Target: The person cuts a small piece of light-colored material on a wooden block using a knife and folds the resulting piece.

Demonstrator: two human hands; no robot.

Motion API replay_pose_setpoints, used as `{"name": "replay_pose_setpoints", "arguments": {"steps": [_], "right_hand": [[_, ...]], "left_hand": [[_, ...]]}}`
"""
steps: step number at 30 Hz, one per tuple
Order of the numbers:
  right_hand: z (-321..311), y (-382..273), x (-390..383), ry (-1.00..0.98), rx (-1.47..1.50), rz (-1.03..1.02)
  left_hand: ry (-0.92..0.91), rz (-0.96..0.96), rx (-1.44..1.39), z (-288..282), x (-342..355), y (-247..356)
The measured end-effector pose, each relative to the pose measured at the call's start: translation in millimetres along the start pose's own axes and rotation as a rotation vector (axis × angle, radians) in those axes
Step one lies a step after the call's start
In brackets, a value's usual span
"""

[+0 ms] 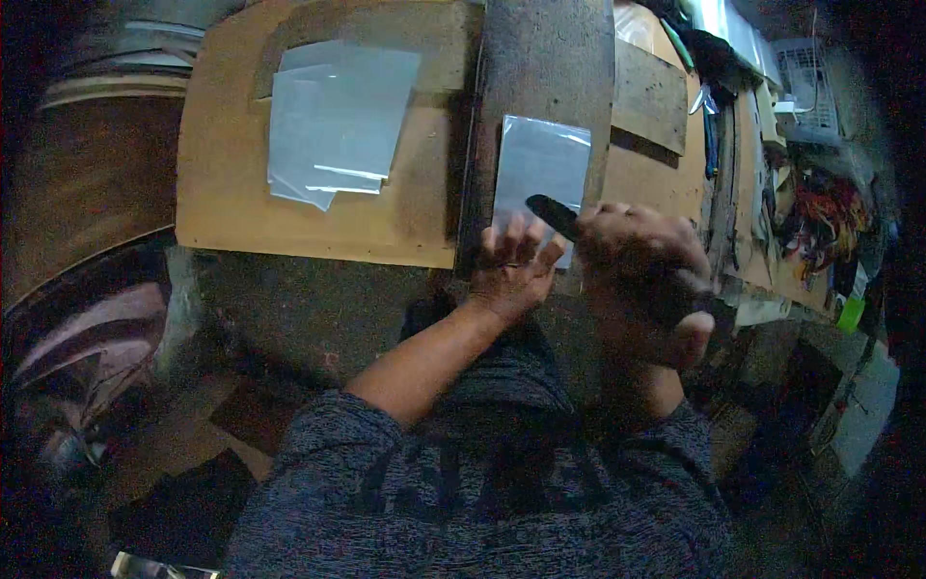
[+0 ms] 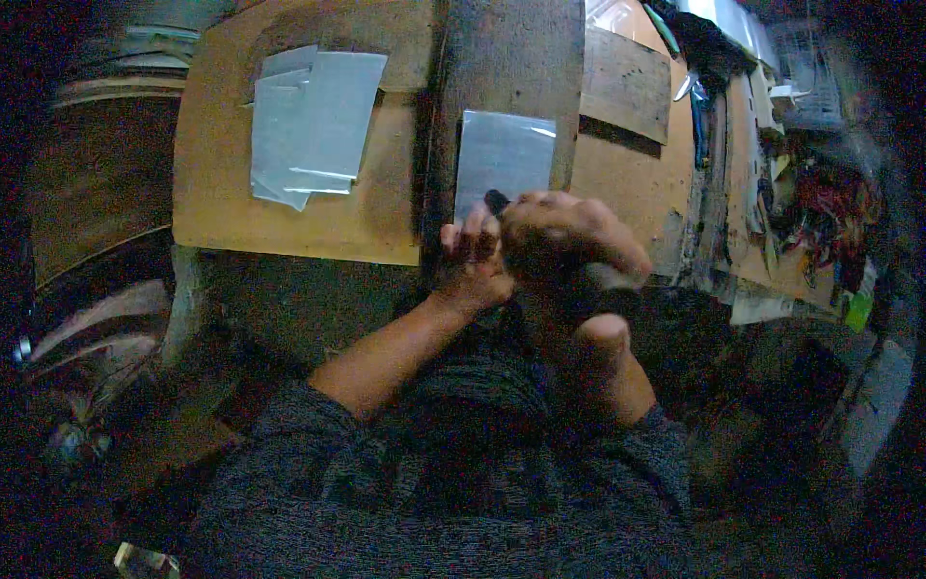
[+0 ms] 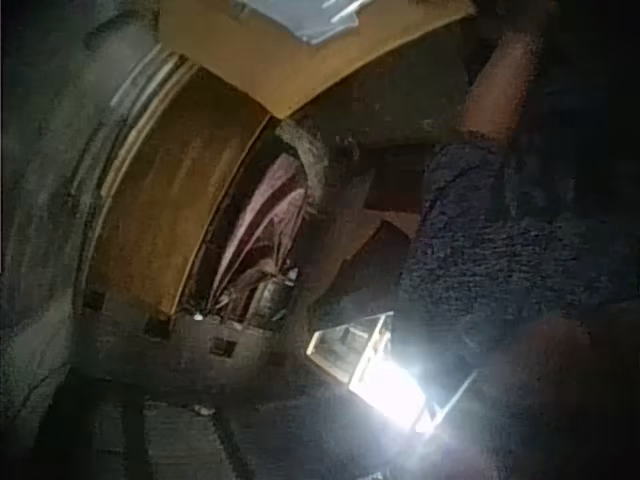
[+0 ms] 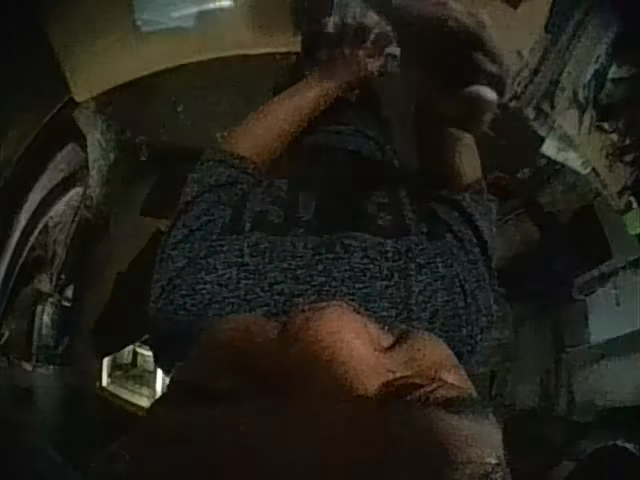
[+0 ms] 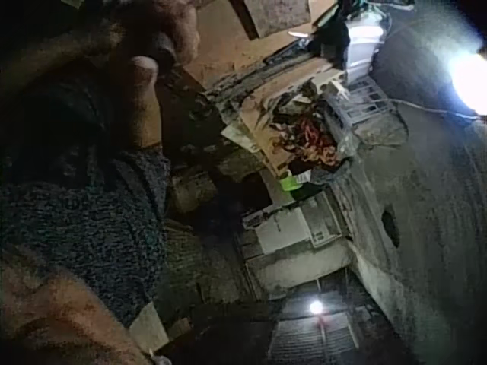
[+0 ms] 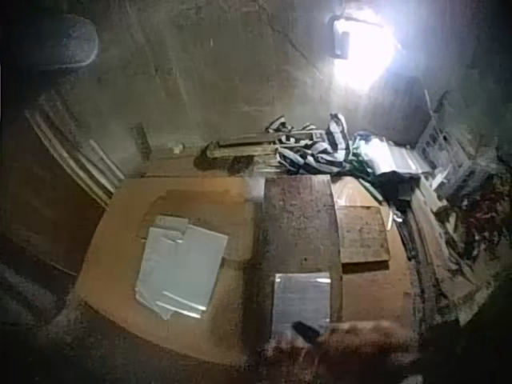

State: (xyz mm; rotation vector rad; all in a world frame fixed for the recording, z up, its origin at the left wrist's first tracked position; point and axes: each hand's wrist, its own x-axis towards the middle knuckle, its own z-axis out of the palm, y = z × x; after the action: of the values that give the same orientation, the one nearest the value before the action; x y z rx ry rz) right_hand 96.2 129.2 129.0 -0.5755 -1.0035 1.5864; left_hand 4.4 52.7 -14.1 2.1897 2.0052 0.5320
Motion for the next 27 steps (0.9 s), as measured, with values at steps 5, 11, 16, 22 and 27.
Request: {"name": "replay_pose_setpoints", "arguments": {"steps": [5,11,16,22,27], "right_hand": [[-4,18,1,-0.232,-0.166,0.086],[10,8,-3,-0.113,0.134,0.157],[-25,16,20,-0.229,-0.099,-0.02],[-17,-6,0,-0.076,-0.018,-0.035],[-32,1,4,-0.108,-0.026,-0.111]], "left_hand": [[0.06,-0.002,-0.039,29,-12,-2],[0.079,-0.029,0.013,-3,0,3],[0.183,-0.047,-0.013,-2,2,1],[0.05,0.024,0.019,3,1,0],[0.122,0.03,0.099,2,2,1]]}}
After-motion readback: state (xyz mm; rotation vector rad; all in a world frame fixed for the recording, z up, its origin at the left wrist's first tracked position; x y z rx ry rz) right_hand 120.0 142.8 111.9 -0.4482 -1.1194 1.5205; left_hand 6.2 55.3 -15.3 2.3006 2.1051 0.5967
